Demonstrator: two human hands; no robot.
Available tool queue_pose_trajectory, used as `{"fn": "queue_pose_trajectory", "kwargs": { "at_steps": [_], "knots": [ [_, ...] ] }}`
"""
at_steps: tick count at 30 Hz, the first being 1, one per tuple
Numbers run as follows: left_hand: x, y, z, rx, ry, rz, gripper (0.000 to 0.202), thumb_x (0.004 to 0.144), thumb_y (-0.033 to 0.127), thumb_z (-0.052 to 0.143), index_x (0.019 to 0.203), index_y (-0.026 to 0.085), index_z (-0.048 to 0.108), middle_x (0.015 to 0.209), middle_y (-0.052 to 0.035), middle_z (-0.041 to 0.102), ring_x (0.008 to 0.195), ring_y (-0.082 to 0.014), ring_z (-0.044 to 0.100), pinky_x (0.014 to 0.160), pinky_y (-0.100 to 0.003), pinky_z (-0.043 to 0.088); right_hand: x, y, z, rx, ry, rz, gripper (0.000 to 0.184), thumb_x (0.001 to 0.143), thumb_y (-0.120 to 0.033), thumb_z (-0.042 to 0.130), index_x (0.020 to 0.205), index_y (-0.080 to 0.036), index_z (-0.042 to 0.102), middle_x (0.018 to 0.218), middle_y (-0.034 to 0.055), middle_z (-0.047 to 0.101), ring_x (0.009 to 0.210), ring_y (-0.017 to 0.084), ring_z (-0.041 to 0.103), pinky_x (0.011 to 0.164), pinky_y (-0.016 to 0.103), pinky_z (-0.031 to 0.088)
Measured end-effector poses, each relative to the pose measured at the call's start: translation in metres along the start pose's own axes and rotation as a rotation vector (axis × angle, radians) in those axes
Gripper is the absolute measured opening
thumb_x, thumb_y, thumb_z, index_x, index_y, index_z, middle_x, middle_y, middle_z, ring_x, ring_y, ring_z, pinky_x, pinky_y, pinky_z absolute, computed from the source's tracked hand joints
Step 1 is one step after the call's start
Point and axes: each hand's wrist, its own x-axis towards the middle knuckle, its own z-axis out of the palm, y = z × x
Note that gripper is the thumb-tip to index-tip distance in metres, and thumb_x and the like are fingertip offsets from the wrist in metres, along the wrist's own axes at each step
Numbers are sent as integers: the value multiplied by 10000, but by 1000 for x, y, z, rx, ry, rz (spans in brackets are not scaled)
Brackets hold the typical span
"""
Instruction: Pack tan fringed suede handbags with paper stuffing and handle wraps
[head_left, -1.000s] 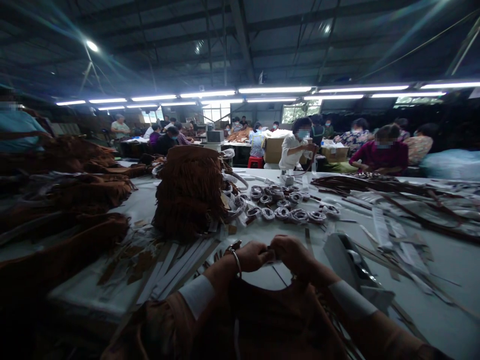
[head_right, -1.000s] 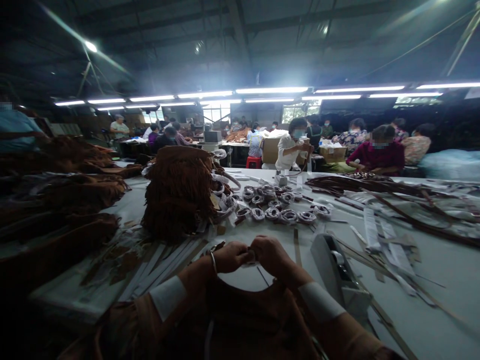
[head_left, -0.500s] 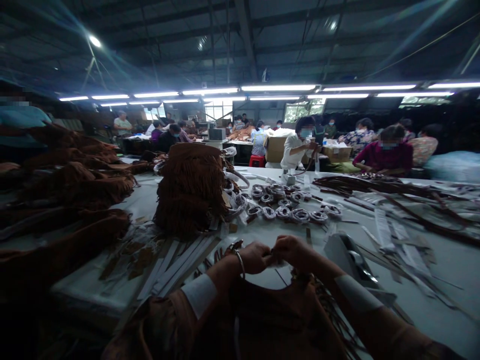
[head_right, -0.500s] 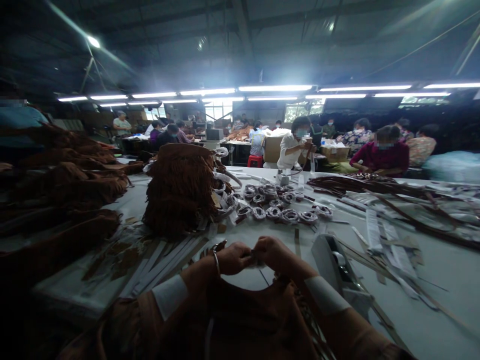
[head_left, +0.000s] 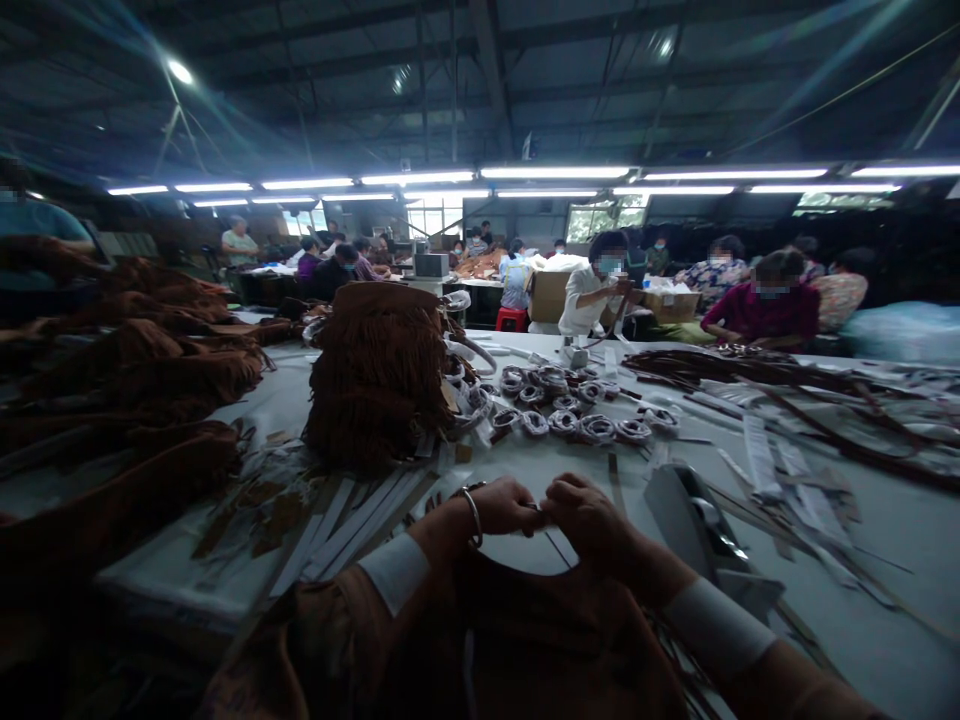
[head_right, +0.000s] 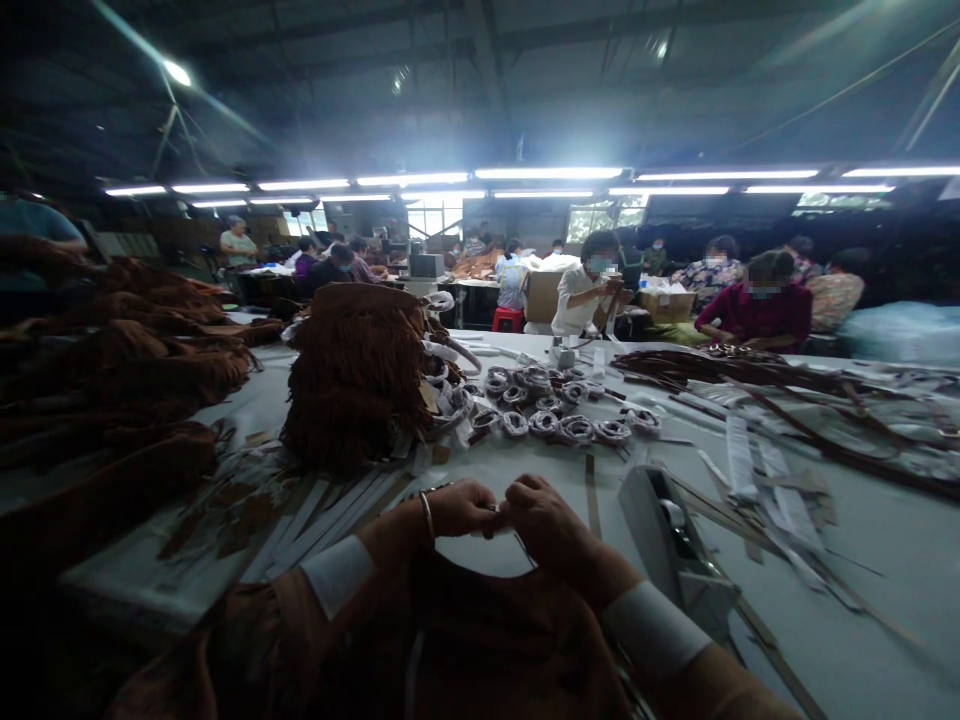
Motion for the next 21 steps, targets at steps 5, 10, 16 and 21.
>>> {"fn": "queue_pose_trajectory", "kwargs": {
  "at_steps": [5, 10, 16, 21],
  "knots": [
    [-3, 5, -5, -142, -62, -41, 386, 764, 511, 634, 692, 132, 645, 544, 24, 544, 402, -64, 390, 412, -201, 296, -10, -8, -5, -180, 9, -27, 166, 936, -149, 517, 980, -171, 676, 956, 97, 665, 951, 221, 548, 843, 373, 424],
    [0, 7, -9, -291, -7, -50, 418, 735, 531, 645, 693, 116, 640, 581, -11, 561, 472, -90, 447, 430, -209, 340, -17, -7, 4, -359, 84, 3, 249, 930, -135, 530, 1144, -173, 650, 1103, 106, 679, 1070, 253, 547, 920, 408, 410],
    [1, 5, -7, -150, 12, -36, 427, 768, 560, 601, 735, 134, 626, 579, 12, 522, 486, -89, 435, 461, -203, 337, -24, -13, 6, -261, 124, 76, 288, 911, -162, 565, 1182, -189, 657, 1132, 119, 682, 1098, 261, 567, 917, 411, 453],
    [-2, 11, -7, 42, 48, -17, 377, 829, 510, 523, 784, 145, 609, 599, 20, 497, 512, -99, 412, 494, -223, 306, -77, 18, -45, -94, 326, 539, 350, 909, -306, 553, 1227, -199, 652, 1261, 142, 655, 1163, 279, 585, 974, 438, 475]
  ]
}}
